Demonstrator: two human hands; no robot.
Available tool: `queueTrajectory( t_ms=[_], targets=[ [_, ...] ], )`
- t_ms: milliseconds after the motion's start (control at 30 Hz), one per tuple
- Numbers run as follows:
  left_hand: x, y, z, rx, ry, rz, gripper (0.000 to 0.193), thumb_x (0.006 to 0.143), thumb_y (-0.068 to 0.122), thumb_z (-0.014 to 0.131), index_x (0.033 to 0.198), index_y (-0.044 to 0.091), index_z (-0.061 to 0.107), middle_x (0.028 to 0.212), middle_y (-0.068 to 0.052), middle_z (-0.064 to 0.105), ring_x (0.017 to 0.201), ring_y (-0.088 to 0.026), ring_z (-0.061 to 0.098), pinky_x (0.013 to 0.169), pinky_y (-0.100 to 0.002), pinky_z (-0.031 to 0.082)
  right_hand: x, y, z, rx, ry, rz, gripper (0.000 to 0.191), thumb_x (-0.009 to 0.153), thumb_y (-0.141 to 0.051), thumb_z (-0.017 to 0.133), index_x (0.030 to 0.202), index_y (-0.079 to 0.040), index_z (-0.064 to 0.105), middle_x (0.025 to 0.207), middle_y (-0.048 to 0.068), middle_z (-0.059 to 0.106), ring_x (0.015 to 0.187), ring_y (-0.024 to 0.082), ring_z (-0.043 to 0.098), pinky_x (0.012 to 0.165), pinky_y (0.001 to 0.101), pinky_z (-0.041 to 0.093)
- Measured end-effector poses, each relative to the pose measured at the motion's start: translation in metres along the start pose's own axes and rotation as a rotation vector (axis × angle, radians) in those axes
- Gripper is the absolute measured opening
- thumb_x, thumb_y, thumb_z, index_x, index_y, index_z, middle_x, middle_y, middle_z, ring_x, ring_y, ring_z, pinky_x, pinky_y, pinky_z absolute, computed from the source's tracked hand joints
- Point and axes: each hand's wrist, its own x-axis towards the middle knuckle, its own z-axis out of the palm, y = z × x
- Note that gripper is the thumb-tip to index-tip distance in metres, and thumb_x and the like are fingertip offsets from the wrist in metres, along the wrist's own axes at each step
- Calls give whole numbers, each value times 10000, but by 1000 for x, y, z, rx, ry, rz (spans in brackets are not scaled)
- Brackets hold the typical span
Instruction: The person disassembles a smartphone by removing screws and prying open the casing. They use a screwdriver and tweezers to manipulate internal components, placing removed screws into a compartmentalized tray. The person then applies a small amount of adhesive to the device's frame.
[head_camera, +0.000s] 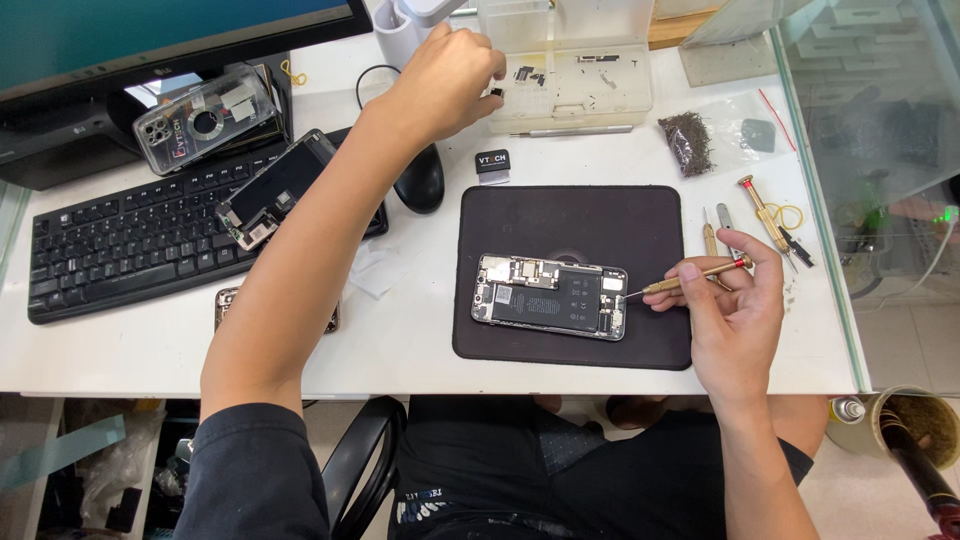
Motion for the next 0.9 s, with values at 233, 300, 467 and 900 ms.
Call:
queueTrajectory(
  t_ms=[233, 300, 467, 900],
  targets=[
    [-38, 43, -35, -37, 36, 27, 282, 889, 211, 820, 1087, 34, 723, 992, -125, 709, 985, -327, 644, 915, -435, 447, -4, 3, -4, 10, -4, -11, 422, 1085, 16, 571, 1444, 34, 351, 1032, 190, 659, 833, 251, 720, 767, 354, 634],
    [-63, 76, -42, -171, -70, 11, 306, 923, 239, 798, 1135, 35, 714, 1033, -126, 709, 1008, -313, 636, 939, -427, 451, -6, 5, -6, 18, -1, -21, 415, 1098, 17, 557, 1456, 28, 347, 1030, 186, 659, 826, 247, 717, 766, 351, 629],
    [-98, 151, -44, -340, -120, 180, 592, 836, 369, 814, 1244, -22, 638, 1231, -162, 644, 1172, -321, 584, 1015, -429, 423, -9, 6, -8, 39, 33, -34, 457, 1116, 8, 534, 1523, 0, 326, 1005, 158, 649, 769, 213, 680, 712, 309, 580],
    [-113, 169, -30, -431, -141, 119, 852, 779, 413, 838, 1419, -35, 497, 1330, -184, 559, 1228, -343, 511, 1055, -456, 393, -6, -10, -6, -20, -58, 119, 424, 1096, -36, 472, 1509, -5, 383, 790, 71, 556, 588, 108, 545, 541, 244, 450]
  ],
)
